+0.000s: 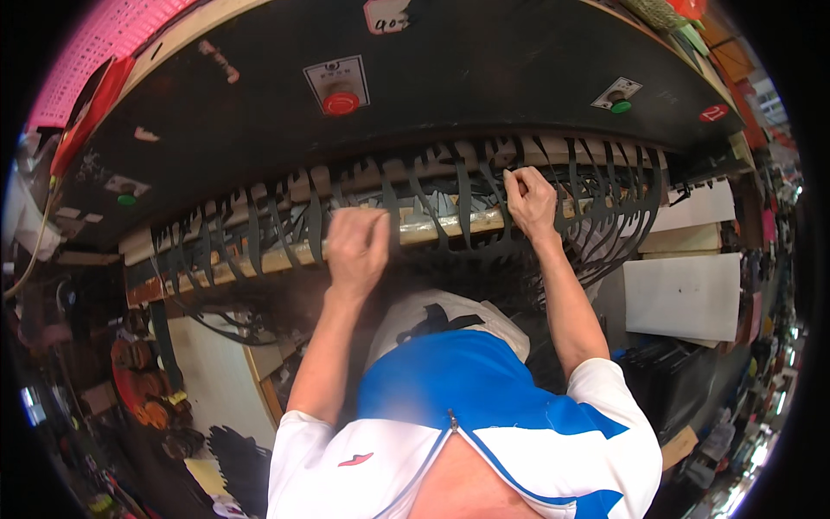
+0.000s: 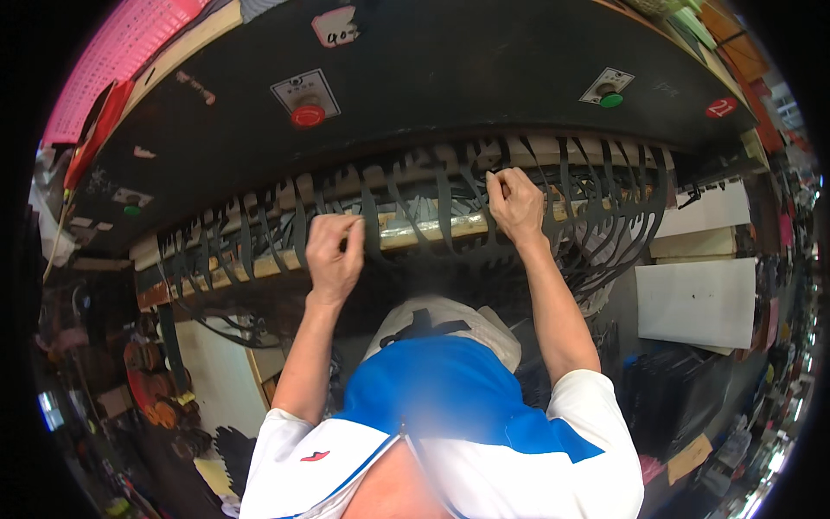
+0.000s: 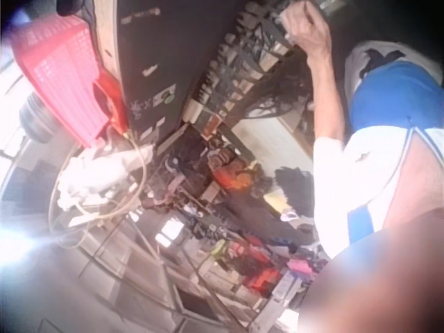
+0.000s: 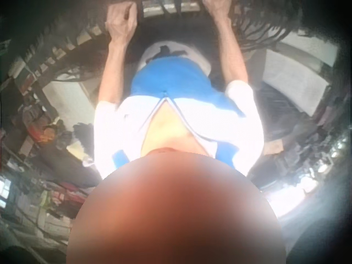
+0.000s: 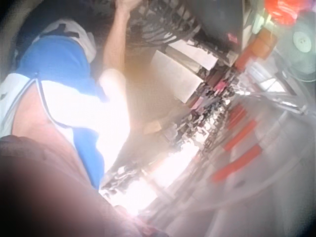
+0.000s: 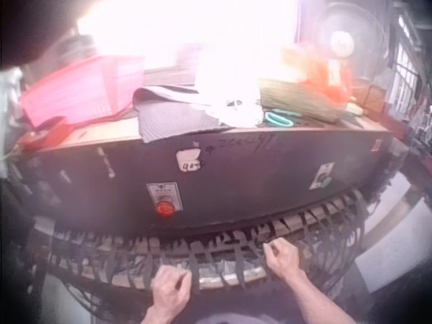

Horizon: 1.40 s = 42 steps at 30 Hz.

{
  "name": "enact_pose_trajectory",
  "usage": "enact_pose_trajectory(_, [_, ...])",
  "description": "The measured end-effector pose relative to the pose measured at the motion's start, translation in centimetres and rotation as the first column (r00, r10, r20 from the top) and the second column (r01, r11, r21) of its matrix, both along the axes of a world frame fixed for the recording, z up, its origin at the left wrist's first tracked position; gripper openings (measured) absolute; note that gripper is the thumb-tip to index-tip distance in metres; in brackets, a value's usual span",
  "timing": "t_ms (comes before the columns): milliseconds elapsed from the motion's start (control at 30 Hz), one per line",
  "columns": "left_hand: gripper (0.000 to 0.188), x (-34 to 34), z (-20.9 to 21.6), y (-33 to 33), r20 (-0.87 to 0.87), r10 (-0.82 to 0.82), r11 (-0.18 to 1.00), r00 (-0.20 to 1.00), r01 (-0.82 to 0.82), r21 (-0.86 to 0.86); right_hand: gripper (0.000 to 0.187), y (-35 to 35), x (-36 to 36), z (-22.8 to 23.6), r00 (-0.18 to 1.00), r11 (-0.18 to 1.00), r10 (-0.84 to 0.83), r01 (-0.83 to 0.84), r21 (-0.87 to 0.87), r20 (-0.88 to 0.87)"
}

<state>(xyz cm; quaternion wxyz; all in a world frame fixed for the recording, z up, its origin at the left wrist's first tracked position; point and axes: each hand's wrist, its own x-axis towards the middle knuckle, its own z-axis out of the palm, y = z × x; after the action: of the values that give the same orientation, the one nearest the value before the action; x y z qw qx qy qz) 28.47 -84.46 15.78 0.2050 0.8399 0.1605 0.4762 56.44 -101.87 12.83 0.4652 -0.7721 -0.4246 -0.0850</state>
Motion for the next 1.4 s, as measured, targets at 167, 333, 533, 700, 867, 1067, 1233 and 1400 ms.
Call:
enact_pose_trajectory(167, [0.023,1.1,-3.5,-2.8,-0.178,0.185,0.979,0.966,-0.196,-0.046,0.024,0.3,0.4,-1.4,0.986,0.980,-0.100,0.075,-0.183,-0.136])
enact_pose_trajectory(333, [0.026,0.1,-4.8,-3.4,-0.229,0.206,0.969,0.951,-0.230,-0.085,0.024,-0.8,-0.8,-1.8,0.996,0.998,0.022,-0.027,-0.056,-0.091])
enact_pose_trajectory(533, [0.024,2.4,-7.4,1.2,-0.257,0.193,0.963,0.947,-0.232,-0.134,0.022,2.8,1.7,-5.5,0.992,0.998,0.022,-0.028,-0.048,-0.124])
enact_pose_trajectory(700, [0.023,5.4,-9.9,7.0,-0.320,0.162,0.965,0.934,-0.218,-0.147,0.025,8.7,5.5,-8.3,0.989,0.991,0.018,-0.038,-0.130,-0.150])
enact_pose_trajectory(867, [0.021,1.0,-9.1,4.3,-0.441,0.052,0.941,0.896,-0.191,-0.278,0.021,6.1,0.7,-4.8,0.975,0.932,-0.084,0.004,-0.363,-0.206])
enact_pose_trajectory(1067, [0.013,-6.6,-10.0,3.7,-0.298,-0.214,0.870,0.930,0.043,-0.491,0.022,9.7,-3.5,-1.7,0.978,0.994,0.062,-0.079,-0.076,-0.200])
enact_pose_trajectory(1233, [0.033,-8.1,-8.0,8.8,-0.206,0.001,0.969,0.978,-0.053,-0.242,0.093,15.1,-12.1,-0.8,0.947,0.829,0.192,-0.297,-0.475,-0.257])
enact_pose_trajectory(1400, [0.043,-0.6,-8.3,20.4,-0.541,0.105,0.987,0.834,-0.156,-0.050,0.114,29.5,-11.8,0.3,0.940,0.577,0.324,-0.286,-0.765,-0.107])
